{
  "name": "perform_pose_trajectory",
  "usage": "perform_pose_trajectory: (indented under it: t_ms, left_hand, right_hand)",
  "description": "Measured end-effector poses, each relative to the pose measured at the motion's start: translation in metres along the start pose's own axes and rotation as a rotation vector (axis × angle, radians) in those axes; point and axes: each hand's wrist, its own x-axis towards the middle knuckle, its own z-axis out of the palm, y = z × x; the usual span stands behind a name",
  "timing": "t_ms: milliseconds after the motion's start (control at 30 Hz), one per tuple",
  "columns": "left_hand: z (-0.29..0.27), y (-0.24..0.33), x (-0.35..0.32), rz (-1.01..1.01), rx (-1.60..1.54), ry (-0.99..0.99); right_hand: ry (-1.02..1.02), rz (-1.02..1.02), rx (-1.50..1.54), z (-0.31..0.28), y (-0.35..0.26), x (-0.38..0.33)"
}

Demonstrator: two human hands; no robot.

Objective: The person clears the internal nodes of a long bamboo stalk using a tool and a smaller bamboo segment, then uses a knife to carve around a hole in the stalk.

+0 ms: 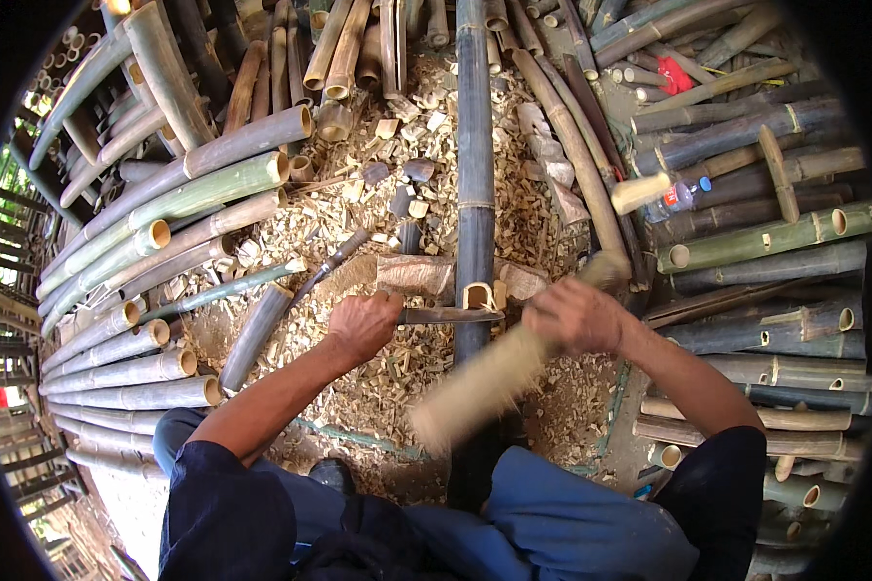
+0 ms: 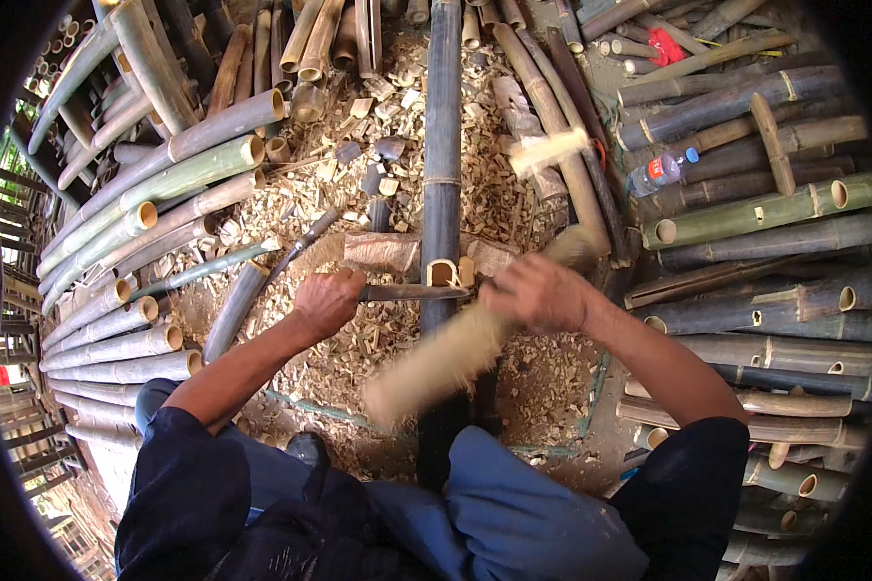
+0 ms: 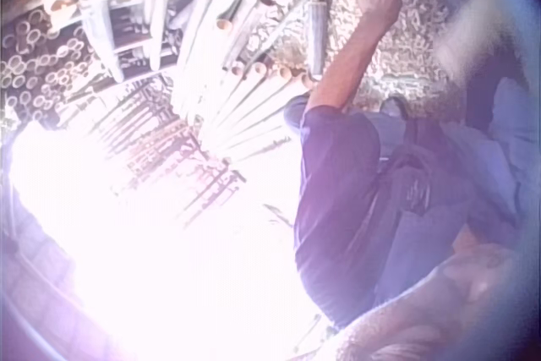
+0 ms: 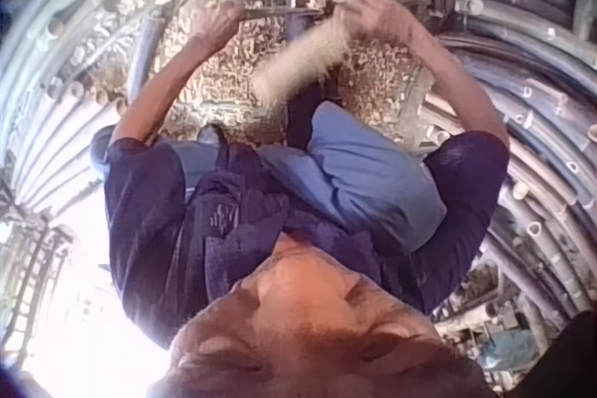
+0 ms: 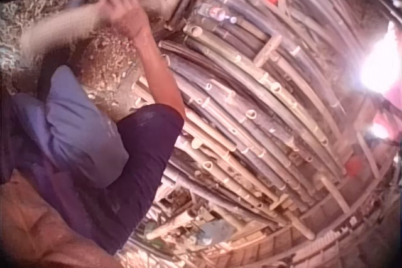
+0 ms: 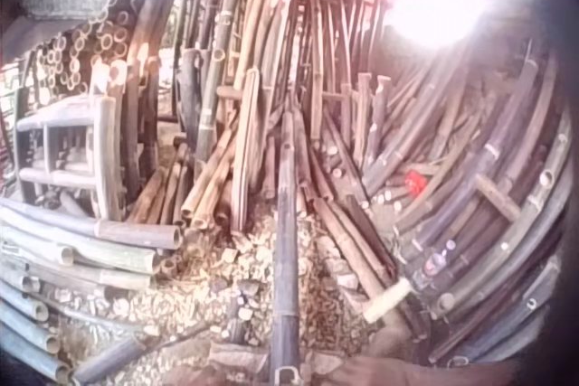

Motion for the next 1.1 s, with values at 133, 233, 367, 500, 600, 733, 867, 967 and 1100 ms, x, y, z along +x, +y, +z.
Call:
perform_pose_trajectory:
  t_ms: [133,233,367,500,600,733,867,967,1100]
  left_hand:
    - [0.005,-0.007,-0.001,-0.020,0.011,0.039]
    - [0.004,-0.005,0.000,-0.016,0.016,0.011]
    - [0.009,-0.009,0.007,0.008,0.031,0.031]
    - [-0.014,-0.044,0.037,0.255,-0.233,-0.024]
    - [-0.017,-0.069,0.049,0.337,-0.452,-0.070]
    - [-0.051,-0.041,0.052,0.202,-0.576,-0.290]
    - [-0.052,-0.050,0.042,0.165,-0.291,-0.029]
    - [-0.068,-0.049,0.040,0.047,-0.148,-0.259]
    - [-0.054,-0.054,0.032,-0.020,-0.111,-0.196]
  right_hand:
    - [-0.114,0.107,0.079,-0.018,-0.009,0.017]
    - [0.088,-0.118,0.056,-0.004,-0.012,0.014]
    - [-0.117,0.196,0.002,-0.008,0.012,0.015]
    - [-0.107,0.286,0.050,-0.038,0.010,0.013]
    - [-0.063,0.489,0.265,-0.056,0.004,0.007]
    - [0.197,0.948,0.801,-0.068,-0.016,-0.013]
    - [0.508,0.952,0.978,-0.058,-0.037,-0.012]
    - [0.589,1.022,1.123,-0.045,-0.050,-0.008]
    - [0.473,0.997,1.055,-0.049,-0.065,0.000]
